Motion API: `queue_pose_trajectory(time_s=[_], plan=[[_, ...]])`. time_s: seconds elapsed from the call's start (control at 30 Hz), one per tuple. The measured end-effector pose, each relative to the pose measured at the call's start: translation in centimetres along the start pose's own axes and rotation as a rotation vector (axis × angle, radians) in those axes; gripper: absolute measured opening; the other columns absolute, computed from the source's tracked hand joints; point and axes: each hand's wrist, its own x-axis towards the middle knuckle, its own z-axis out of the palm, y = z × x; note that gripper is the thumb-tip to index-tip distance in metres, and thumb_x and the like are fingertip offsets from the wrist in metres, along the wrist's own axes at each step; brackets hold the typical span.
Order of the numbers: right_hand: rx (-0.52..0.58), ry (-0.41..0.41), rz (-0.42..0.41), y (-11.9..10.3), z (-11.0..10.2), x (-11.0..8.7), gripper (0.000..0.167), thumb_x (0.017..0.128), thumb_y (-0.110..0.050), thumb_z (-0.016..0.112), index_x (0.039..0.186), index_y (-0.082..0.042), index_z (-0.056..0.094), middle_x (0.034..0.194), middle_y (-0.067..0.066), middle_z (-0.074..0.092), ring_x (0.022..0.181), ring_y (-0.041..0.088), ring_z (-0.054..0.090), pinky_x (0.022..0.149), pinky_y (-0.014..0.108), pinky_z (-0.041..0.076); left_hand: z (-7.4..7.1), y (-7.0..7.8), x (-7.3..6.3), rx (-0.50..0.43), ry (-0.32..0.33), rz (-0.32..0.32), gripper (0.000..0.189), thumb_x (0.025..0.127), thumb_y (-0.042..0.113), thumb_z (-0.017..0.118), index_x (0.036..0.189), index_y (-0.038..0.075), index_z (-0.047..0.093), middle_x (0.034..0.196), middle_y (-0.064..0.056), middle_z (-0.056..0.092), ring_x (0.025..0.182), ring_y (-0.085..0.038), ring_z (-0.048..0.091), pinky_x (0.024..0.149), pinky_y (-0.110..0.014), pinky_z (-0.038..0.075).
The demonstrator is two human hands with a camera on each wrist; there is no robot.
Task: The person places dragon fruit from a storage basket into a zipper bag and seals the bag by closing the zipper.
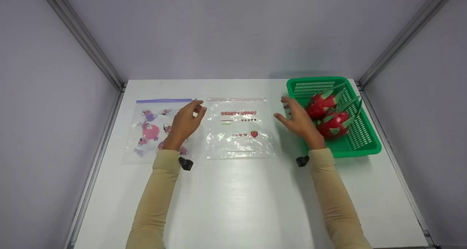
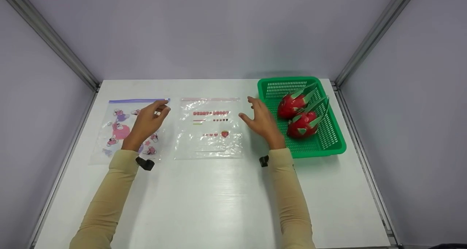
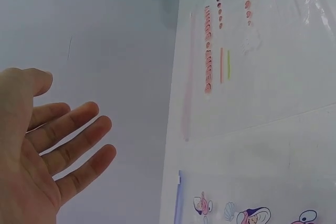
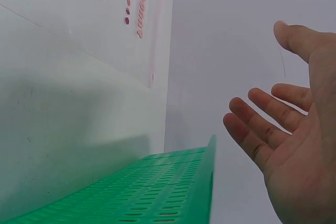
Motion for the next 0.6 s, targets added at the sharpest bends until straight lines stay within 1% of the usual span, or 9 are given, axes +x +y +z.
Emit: queue_pose_trajectory(time_s=[0.17,0.33,0.5,0.6], plan=[[0.020,0.013,-0.013,0.0,0.6,0.0,0.068,0.099,-0.035,0.077,0.155,-0.010,0.046,0.151,0.016,0.056,0.131,0.039,0.062,0.108,0.058,0.056,0.4,-0.1,-0.1,-0.010,-0.006,-0.021,0.049,0.112,0.039,0.055,0.150,0.009,0.058,0.129,-0.013,0.073,0.120,-0.031,0.069,0.101,-0.050,0.057],[0.045,0.022,-0.027,0.1,1.3,0.0,0.062,0.100,-0.030,0.075,0.152,-0.007,0.050,0.149,0.019,0.057,0.127,0.040,0.064,0.105,0.057,0.058,1.2,-0.5,-0.1,-0.020,-0.016,-0.028,0.049,0.112,0.040,0.056,0.150,0.010,0.059,0.129,-0.013,0.073,0.116,-0.032,0.070,0.099,-0.053,0.057],[0.052,0.025,-0.022,0.2,2.0,0.2,0.057,0.102,-0.027,0.073,0.150,-0.003,0.052,0.148,0.020,0.057,0.125,0.041,0.064,0.103,0.056,0.059,1.9,-1.1,0.0,-0.031,-0.027,-0.043,0.049,0.111,0.040,0.055,0.150,0.010,0.059,0.129,-0.013,0.073,0.117,-0.032,0.069,0.100,-0.053,0.056],[0.055,0.042,-0.015,0.0,2.5,0.3,0.055,0.102,-0.026,0.072,0.148,-0.002,0.054,0.146,0.021,0.058,0.124,0.041,0.065,0.101,0.055,0.059,2.3,-1.4,-0.1,-0.037,-0.033,-0.056,0.048,0.112,0.040,0.055,0.149,0.010,0.059,0.129,-0.013,0.073,0.119,-0.032,0.068,0.102,-0.053,0.055]])
